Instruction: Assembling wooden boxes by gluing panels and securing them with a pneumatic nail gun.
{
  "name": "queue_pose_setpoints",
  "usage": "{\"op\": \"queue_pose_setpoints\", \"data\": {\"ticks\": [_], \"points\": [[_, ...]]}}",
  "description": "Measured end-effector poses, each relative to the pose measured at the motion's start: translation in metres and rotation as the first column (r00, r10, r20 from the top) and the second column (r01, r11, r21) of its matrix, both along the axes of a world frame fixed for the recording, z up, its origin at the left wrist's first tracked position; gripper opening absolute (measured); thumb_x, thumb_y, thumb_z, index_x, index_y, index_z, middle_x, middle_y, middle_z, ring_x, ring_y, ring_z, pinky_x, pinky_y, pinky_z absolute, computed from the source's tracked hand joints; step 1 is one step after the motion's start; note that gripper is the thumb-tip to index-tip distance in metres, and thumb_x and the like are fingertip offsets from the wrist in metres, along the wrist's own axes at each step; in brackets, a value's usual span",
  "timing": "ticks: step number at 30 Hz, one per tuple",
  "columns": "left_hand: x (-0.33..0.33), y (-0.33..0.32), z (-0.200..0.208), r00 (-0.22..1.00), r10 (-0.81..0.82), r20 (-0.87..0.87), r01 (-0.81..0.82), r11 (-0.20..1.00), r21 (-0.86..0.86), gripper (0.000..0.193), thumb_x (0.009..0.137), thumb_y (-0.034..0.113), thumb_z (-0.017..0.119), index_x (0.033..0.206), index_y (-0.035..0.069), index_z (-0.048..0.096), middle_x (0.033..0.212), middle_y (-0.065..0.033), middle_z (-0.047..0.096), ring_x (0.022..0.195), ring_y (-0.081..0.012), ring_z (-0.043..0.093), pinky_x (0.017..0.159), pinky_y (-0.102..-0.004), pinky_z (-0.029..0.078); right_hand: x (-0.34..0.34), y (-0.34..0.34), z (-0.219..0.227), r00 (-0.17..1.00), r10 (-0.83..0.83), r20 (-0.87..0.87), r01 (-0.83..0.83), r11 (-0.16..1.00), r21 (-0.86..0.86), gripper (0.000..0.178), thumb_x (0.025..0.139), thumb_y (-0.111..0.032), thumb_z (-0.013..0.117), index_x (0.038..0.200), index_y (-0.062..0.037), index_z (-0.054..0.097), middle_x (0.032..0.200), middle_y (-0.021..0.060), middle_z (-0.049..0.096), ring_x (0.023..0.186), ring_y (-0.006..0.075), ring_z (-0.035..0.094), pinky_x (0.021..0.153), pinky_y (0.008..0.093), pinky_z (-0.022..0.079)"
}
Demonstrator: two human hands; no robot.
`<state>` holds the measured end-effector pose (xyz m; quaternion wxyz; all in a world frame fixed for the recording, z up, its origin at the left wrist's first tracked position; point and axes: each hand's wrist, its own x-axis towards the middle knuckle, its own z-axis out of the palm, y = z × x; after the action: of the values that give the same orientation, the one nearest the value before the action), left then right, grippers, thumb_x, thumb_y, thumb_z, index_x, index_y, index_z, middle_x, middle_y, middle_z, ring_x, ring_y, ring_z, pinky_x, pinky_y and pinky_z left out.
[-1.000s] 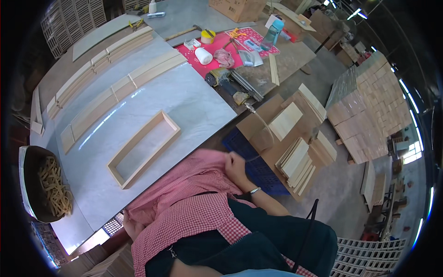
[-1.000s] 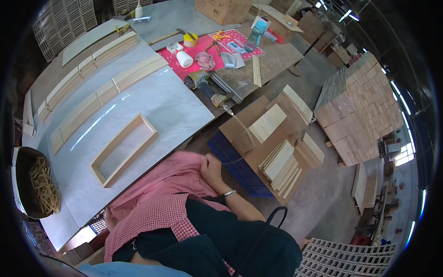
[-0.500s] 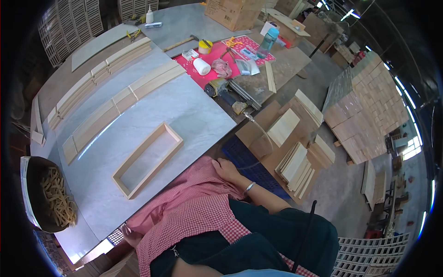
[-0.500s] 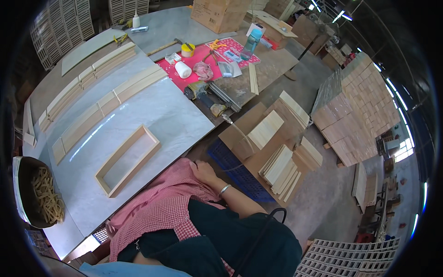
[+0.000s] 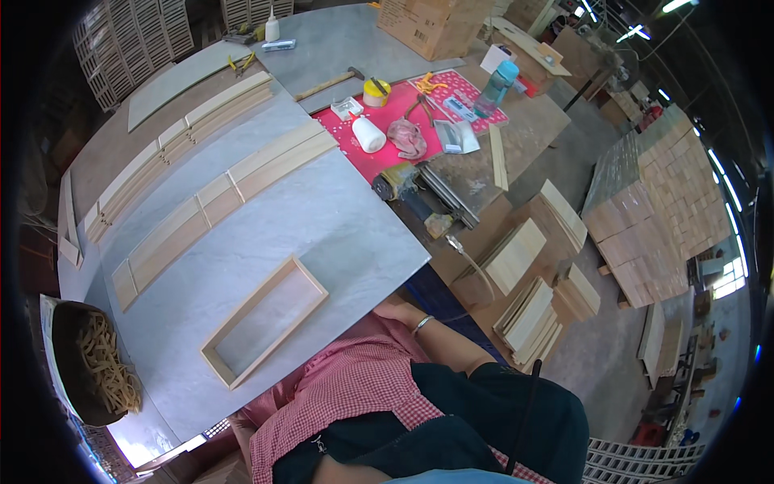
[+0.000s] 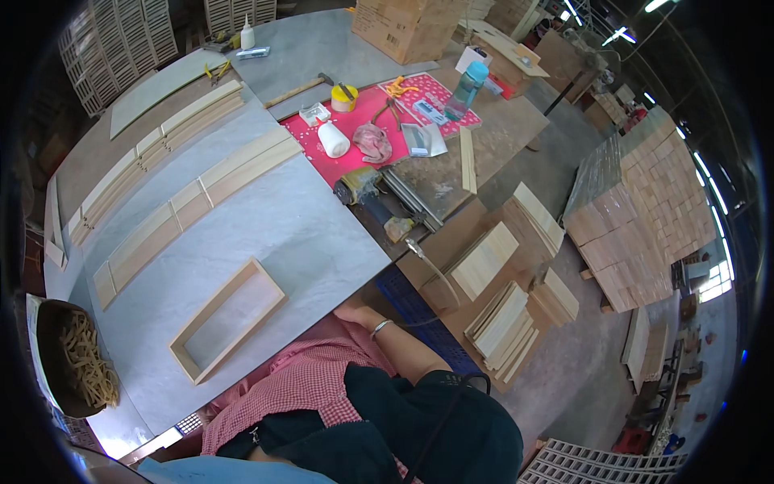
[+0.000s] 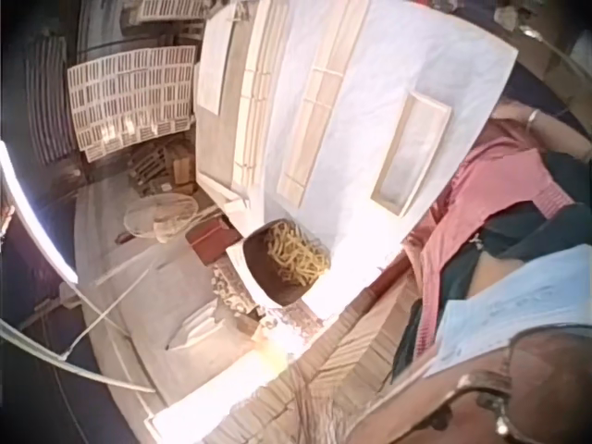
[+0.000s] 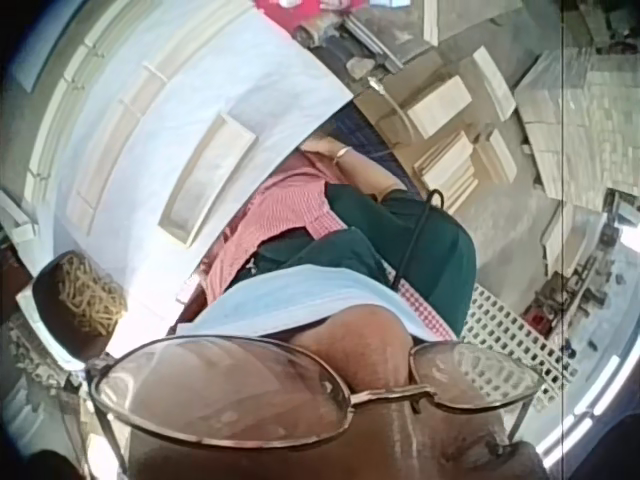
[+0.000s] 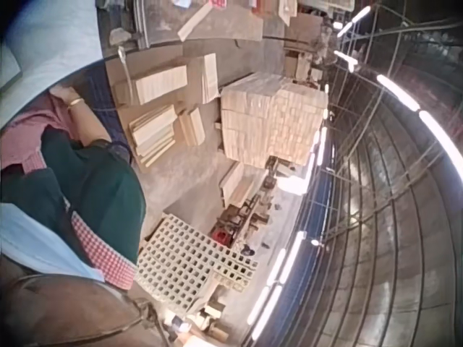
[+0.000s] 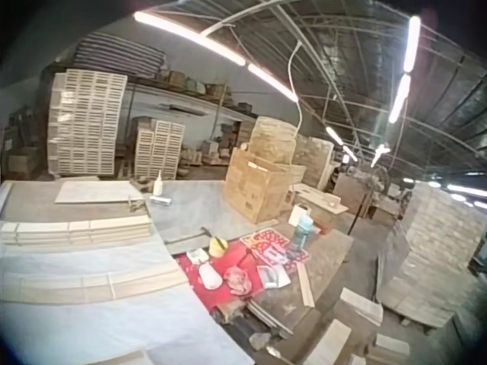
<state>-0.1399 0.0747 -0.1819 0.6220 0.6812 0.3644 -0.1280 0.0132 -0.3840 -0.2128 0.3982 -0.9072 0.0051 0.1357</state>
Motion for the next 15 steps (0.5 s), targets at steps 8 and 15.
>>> {"op": "queue_pose_setpoints", "data": {"ticks": [8, 15], "points": [[0.004, 0.001, 0.04, 0.946, 0.323, -0.037, -0.322, 0.919, -0.229, 0.05, 0.103, 0.012, 0.056, 0.15, 0.003, 0.041, 0.143, -0.0182, 0.055, 0.126, -0.0268, 0.058, 0.112, -0.0352, 0.045, 0.016, 0.011, -0.067, 0.838, 0.085, -0.54, 0.508, 0.241, 0.827, 0.061, 0.1, -0.037, 0.058, 0.15, -0.004, 0.046, 0.157, 0.011, 0.045, 0.143, 0.0275, 0.043, 0.119, 0.0347, 0.036], [0.03, -0.022, 0.134, 0.994, -0.104, -0.032, 0.099, 0.984, -0.145, 0.051, 0.103, 0.016, 0.057, 0.151, 0.006, 0.04, 0.146, -0.0171, 0.05, 0.133, -0.0228, 0.05, 0.116, -0.0348, 0.039, -0.001, 0.019, -0.078, 0.898, -0.115, -0.424, 0.424, 0.475, 0.771, 0.067, 0.099, -0.043, 0.059, 0.151, -0.0027, 0.043, 0.147, 0.0133, 0.056, 0.13, 0.0321, 0.055, 0.111, 0.0364, 0.044]]}}
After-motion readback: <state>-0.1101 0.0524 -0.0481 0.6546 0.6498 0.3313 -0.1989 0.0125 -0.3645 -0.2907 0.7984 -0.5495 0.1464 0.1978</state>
